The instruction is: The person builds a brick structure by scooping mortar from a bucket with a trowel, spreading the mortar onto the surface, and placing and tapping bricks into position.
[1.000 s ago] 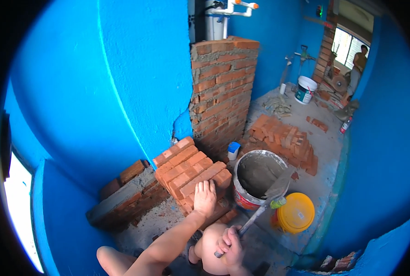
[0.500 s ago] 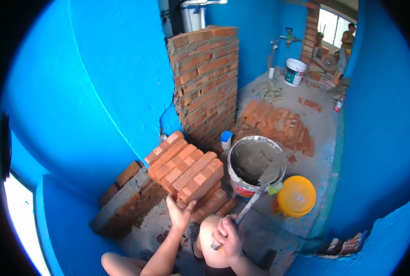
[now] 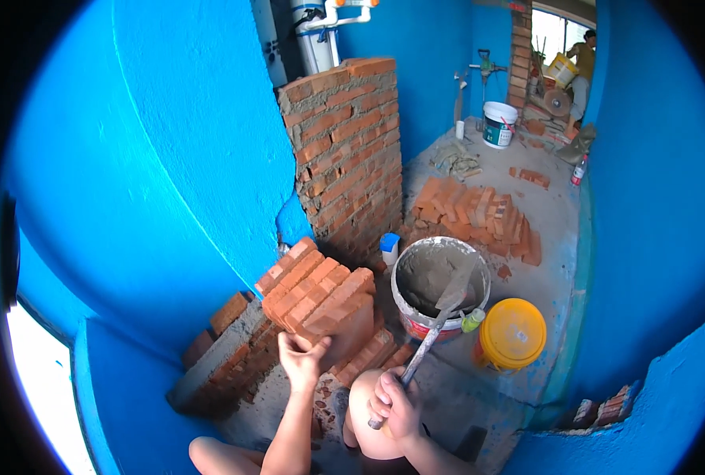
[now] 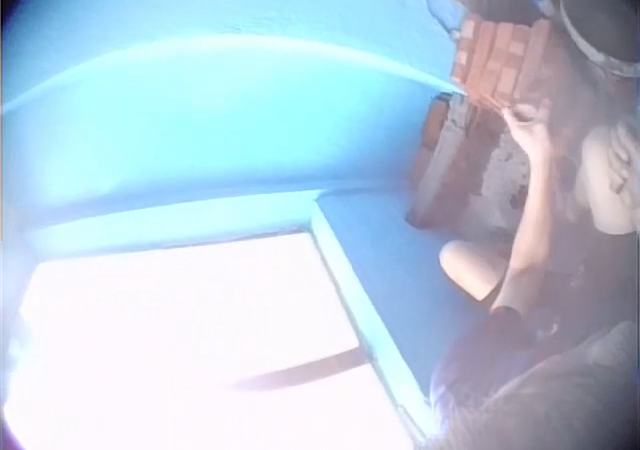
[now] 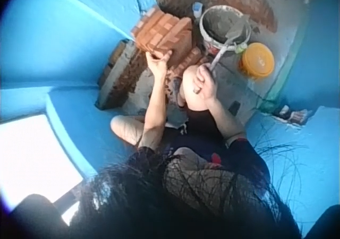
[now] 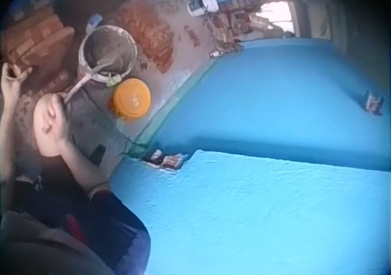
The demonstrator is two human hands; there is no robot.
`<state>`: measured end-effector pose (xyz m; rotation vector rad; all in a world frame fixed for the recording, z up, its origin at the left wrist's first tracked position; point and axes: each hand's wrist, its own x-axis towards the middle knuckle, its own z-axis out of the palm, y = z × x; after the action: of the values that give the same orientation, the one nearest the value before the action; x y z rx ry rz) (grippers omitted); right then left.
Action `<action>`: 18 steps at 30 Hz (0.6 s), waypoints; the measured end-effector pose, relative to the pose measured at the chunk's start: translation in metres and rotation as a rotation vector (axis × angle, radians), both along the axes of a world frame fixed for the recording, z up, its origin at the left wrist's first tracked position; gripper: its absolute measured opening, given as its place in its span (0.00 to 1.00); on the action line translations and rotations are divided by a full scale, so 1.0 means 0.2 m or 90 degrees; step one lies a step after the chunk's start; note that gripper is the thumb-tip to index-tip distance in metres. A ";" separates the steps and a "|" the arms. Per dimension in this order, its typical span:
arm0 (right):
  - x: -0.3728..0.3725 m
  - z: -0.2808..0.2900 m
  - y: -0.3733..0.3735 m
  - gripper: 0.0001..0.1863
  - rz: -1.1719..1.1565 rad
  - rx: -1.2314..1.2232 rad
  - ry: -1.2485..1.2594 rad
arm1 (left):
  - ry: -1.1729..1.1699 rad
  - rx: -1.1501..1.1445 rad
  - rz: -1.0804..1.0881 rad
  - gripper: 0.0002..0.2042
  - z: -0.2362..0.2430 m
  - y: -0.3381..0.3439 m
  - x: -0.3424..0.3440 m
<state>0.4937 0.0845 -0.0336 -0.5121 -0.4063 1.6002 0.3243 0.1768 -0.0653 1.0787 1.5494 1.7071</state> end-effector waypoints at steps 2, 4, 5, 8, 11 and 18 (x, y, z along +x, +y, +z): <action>-0.01 0.00 -0.01 0.05 0.002 0.002 0.020 | -0.065 0.037 0.017 0.22 -0.02 -0.04 -0.16; 0.00 -0.01 -0.01 0.03 -0.007 -0.010 0.013 | -0.301 0.014 -0.023 0.16 -0.03 -0.13 -0.32; 0.01 -0.03 -0.01 0.03 -0.018 -0.022 -0.007 | -0.461 -0.034 -0.065 0.13 0.02 -0.21 -0.37; -0.03 0.02 0.00 0.09 -0.029 0.003 -0.048 | -0.704 -0.019 -0.158 0.24 0.03 -0.42 -0.48; -0.08 0.04 0.02 0.18 0.042 0.030 -0.113 | -0.795 -0.035 -0.239 0.21 0.05 -0.60 -0.51; -0.31 0.11 0.00 0.36 0.255 0.017 -0.346 | -0.798 0.043 -0.148 0.28 0.07 -0.81 -0.49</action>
<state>0.4312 0.0843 -0.0116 -0.8905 -0.9869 1.8197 0.2262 0.0142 -0.0506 0.0520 0.5290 1.6878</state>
